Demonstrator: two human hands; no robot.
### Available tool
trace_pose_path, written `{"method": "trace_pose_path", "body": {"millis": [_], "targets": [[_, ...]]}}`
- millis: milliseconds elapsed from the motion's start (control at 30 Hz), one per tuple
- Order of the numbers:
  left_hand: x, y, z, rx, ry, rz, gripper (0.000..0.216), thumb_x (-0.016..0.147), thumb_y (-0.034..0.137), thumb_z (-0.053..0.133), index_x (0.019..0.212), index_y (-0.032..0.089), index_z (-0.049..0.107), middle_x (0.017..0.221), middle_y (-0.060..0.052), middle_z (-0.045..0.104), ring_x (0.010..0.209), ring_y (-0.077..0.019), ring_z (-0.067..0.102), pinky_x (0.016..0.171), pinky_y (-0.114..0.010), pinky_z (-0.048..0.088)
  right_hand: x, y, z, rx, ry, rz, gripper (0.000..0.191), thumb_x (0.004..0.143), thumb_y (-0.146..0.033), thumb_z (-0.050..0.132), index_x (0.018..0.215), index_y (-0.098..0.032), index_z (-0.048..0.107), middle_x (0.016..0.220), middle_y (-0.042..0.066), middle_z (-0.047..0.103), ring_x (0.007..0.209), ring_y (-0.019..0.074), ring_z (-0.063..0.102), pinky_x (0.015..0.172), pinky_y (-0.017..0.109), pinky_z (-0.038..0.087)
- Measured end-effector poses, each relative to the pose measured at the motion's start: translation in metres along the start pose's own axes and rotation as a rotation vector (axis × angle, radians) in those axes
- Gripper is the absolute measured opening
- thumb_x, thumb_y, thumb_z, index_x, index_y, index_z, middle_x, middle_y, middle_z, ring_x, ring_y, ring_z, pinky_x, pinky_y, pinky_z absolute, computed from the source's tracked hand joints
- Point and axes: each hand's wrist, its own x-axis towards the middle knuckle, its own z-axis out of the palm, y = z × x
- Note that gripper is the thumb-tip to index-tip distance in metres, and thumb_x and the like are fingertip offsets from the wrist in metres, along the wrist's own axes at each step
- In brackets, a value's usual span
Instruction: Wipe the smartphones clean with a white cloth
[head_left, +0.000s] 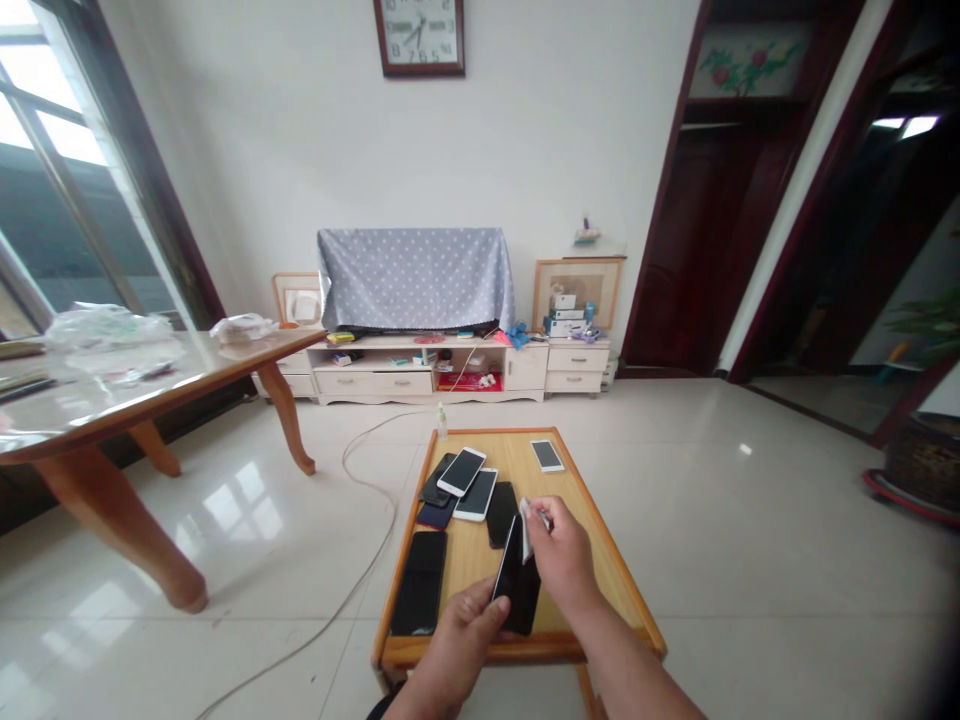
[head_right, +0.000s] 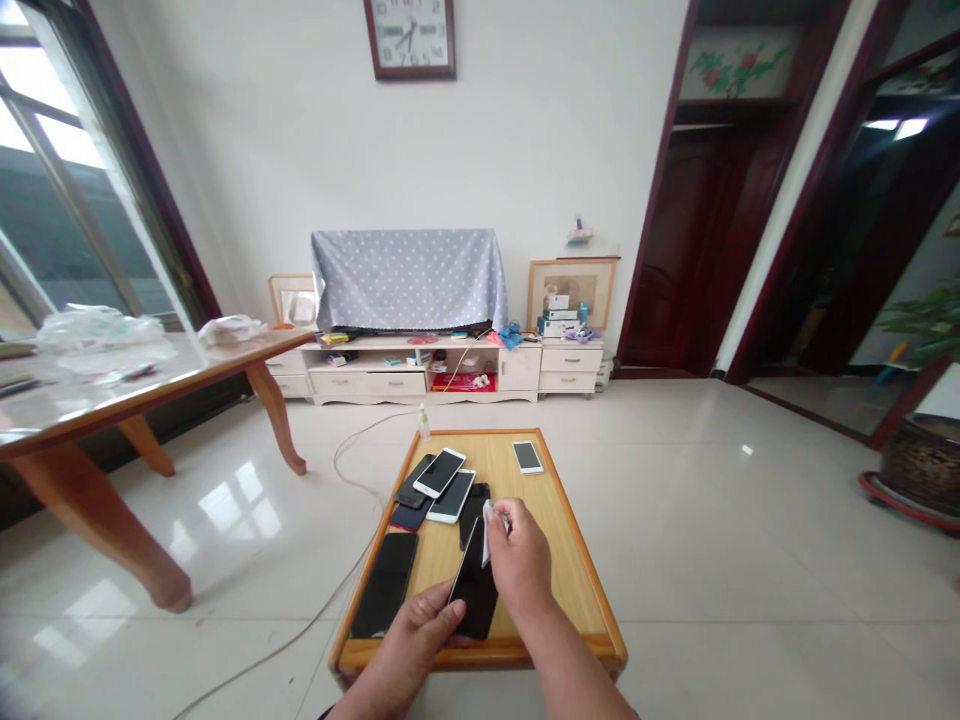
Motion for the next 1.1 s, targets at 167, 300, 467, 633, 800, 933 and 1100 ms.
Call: {"method": "trace_pose_path", "body": {"millis": [167, 300, 467, 633, 800, 933, 1100], "targets": [[0.004, -0.002, -0.006, 0.167, 0.067, 0.088, 0.043, 0.094, 0.046, 0.058, 0.126, 0.021, 0.069, 0.108, -0.006, 0.074, 0.096, -0.0226, 0.065, 0.081, -0.03, 0.052, 0.001, 0.007, 0.001, 0.153, -0.067, -0.01, 0.03, 0.094, -0.049, 0.055, 0.099, -0.022, 0.068, 0.091, 0.007, 0.074, 0.081, 0.0223, 0.068, 0.07, 0.029, 0.052], [0.004, 0.001, -0.007, 0.362, 0.127, 0.142, 0.039, 0.097, 0.04, 0.052, 0.127, 0.021, 0.069, 0.101, -0.005, 0.074, 0.087, -0.0197, 0.064, 0.078, -0.027, 0.05, -0.007, 0.004, 0.007, 0.211, -0.146, -0.013, 0.029, 0.093, -0.048, 0.058, 0.1, -0.022, 0.068, 0.087, 0.005, 0.073, 0.075, 0.0207, 0.067, 0.066, 0.028, 0.052], [-0.001, 0.004, -0.01, 0.677, 0.272, 0.218, 0.032, 0.099, 0.034, 0.048, 0.121, 0.026, 0.069, 0.098, -0.004, 0.073, 0.09, -0.0191, 0.066, 0.08, -0.026, 0.049, 0.0, 0.01, 0.005, 0.363, -0.224, 0.082, 0.034, 0.091, -0.051, 0.061, 0.105, -0.02, 0.065, 0.077, 0.003, 0.068, 0.069, 0.0196, 0.065, 0.062, 0.028, 0.052], [-0.003, 0.004, -0.012, 0.945, 0.394, 0.356, 0.025, 0.098, 0.028, 0.047, 0.113, 0.025, 0.067, 0.091, -0.006, 0.07, 0.089, -0.0204, 0.064, 0.081, -0.029, 0.049, -0.001, 0.01, 0.002, 0.414, -0.221, 0.079, 0.035, 0.092, -0.051, 0.061, 0.105, -0.018, 0.066, 0.081, 0.004, 0.071, 0.073, 0.0202, 0.067, 0.068, 0.03, 0.055], [-0.006, 0.014, -0.008, 1.072, 0.458, 0.496, 0.022, 0.096, 0.023, 0.049, 0.111, 0.023, 0.065, 0.088, -0.006, 0.066, 0.086, -0.0214, 0.062, 0.078, -0.031, 0.049, -0.011, -0.007, -0.006, 0.328, -0.106, -0.049, 0.028, 0.096, -0.044, 0.057, 0.103, -0.02, 0.069, 0.092, 0.007, 0.073, 0.082, 0.0208, 0.069, 0.075, 0.031, 0.056], [-0.014, 0.03, -0.003, 1.084, 0.449, 0.563, 0.023, 0.098, 0.023, 0.05, 0.117, 0.023, 0.063, 0.091, -0.007, 0.067, 0.087, -0.0211, 0.06, 0.079, -0.032, 0.048, -0.036, -0.031, -0.013, 0.243, -0.112, -0.21, 0.023, 0.099, -0.036, 0.054, 0.104, -0.023, 0.071, 0.096, 0.006, 0.073, 0.088, 0.0198, 0.069, 0.08, 0.03, 0.055], [-0.037, 0.048, 0.003, 1.06, 0.453, 0.576, 0.022, 0.098, 0.025, 0.051, 0.114, 0.024, 0.066, 0.09, -0.006, 0.066, 0.085, -0.0208, 0.059, 0.077, -0.032, 0.047, -0.059, -0.052, -0.029, 0.207, -0.221, -0.307, 0.023, 0.1, -0.033, 0.051, 0.107, -0.024, 0.071, 0.096, 0.005, 0.073, 0.088, 0.0187, 0.069, 0.08, 0.029, 0.054]]}}
